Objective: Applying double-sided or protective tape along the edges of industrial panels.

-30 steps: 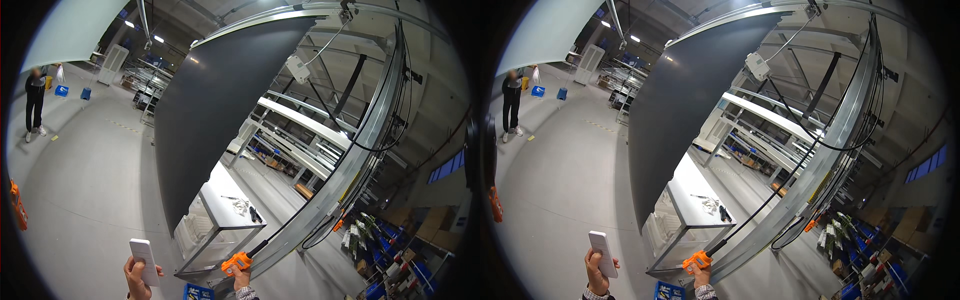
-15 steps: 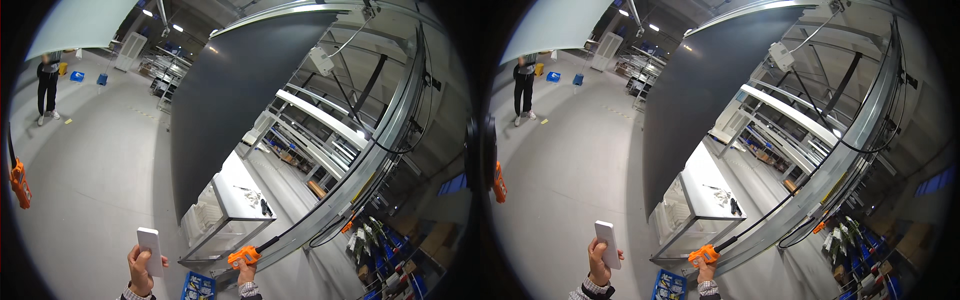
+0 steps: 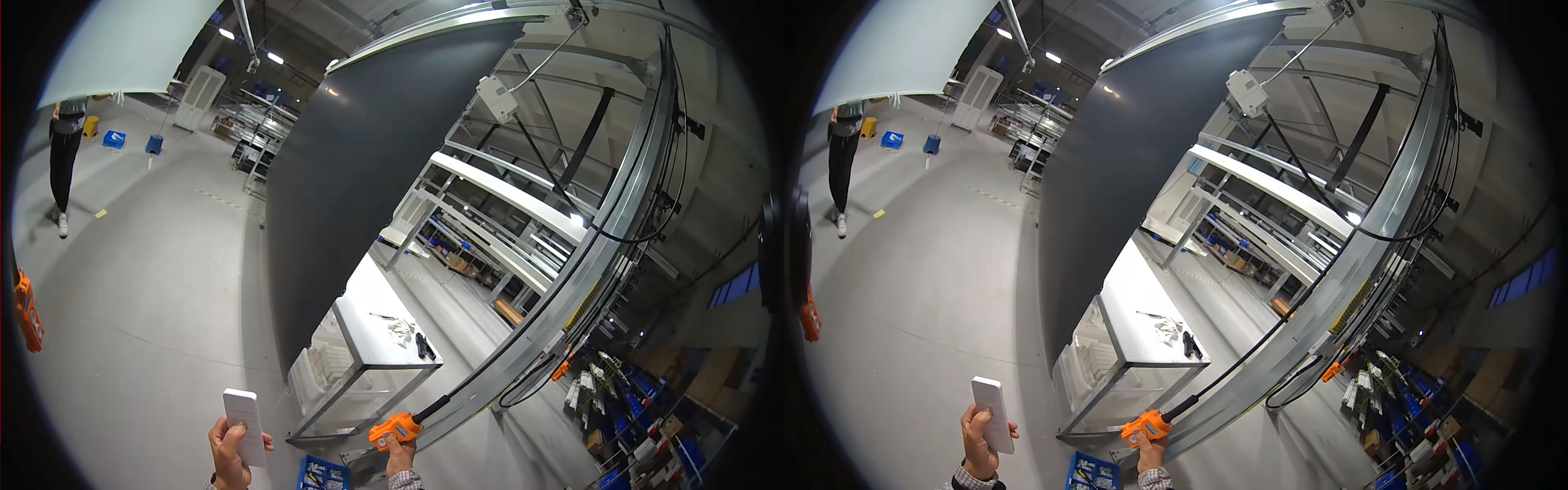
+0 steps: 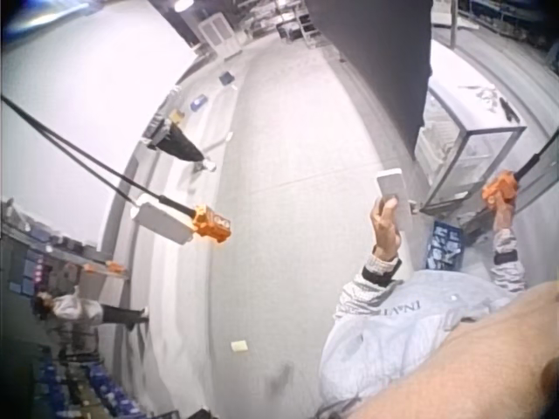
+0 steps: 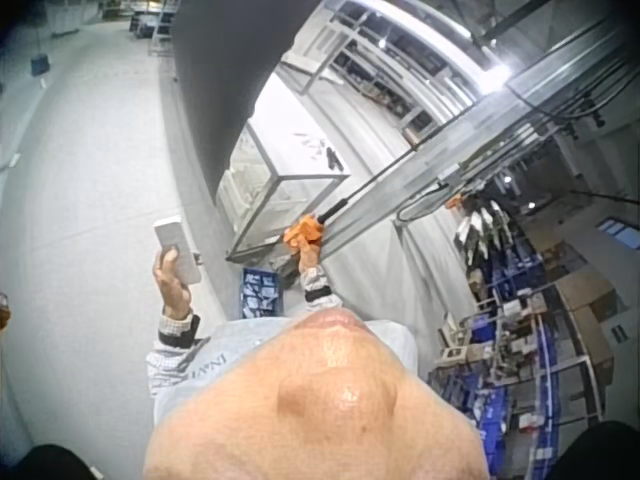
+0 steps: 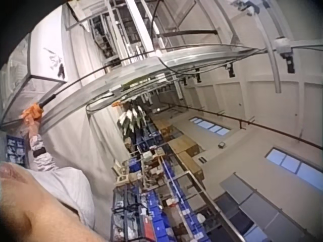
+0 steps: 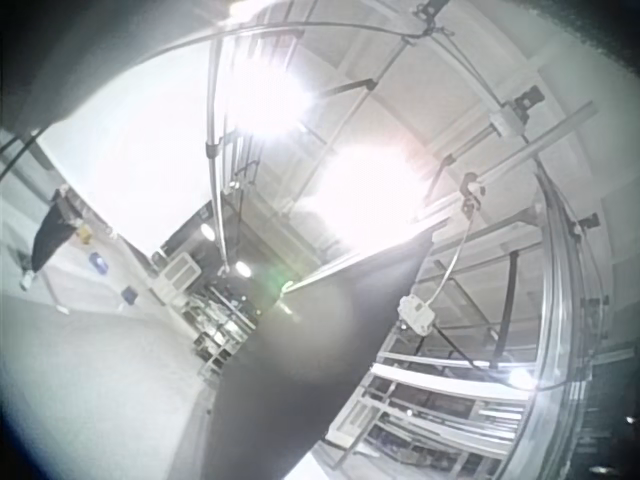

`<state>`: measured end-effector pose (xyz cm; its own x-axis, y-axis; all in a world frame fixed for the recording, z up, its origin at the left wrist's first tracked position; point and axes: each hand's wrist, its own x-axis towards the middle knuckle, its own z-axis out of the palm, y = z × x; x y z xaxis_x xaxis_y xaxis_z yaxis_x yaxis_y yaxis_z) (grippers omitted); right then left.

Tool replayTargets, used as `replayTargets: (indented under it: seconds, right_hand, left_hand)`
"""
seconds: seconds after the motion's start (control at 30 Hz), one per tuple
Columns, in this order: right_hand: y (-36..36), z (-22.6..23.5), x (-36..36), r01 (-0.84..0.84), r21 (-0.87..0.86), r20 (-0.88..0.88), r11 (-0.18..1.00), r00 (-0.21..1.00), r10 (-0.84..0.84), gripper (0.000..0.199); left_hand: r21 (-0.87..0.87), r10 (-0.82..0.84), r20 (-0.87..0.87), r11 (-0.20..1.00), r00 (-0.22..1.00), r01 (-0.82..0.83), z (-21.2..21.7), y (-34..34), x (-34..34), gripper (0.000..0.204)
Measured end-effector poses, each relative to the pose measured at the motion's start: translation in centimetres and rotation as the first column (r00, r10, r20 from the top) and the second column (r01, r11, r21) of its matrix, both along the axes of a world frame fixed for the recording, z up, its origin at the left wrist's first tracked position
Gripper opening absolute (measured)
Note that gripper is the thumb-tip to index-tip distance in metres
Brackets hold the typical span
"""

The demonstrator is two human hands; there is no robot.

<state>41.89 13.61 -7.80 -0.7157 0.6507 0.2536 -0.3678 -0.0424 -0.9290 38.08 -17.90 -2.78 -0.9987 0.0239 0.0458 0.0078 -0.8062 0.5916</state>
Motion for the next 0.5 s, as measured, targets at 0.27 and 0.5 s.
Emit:
replayTargets:
  seconds: [0.27,0.5]
  right_hand:
    - [0.38,-0.15,0.3,-0.008,0.04,-0.034,0.999,0.999,0.01,0.06]
    - [0.1,0.32,-0.05,0.005,0.055,0.016,0.998,1.0,-0.006,0.059]
  left_hand:
    - [0.003,0.01,-0.002,1.0,1.0,-0.01,-0.13,0.19,0.24,0.028]
    - [-0.021,0.026,0.004,0.999,1.0,-0.026,0.01,0.16,0.08,0.029]
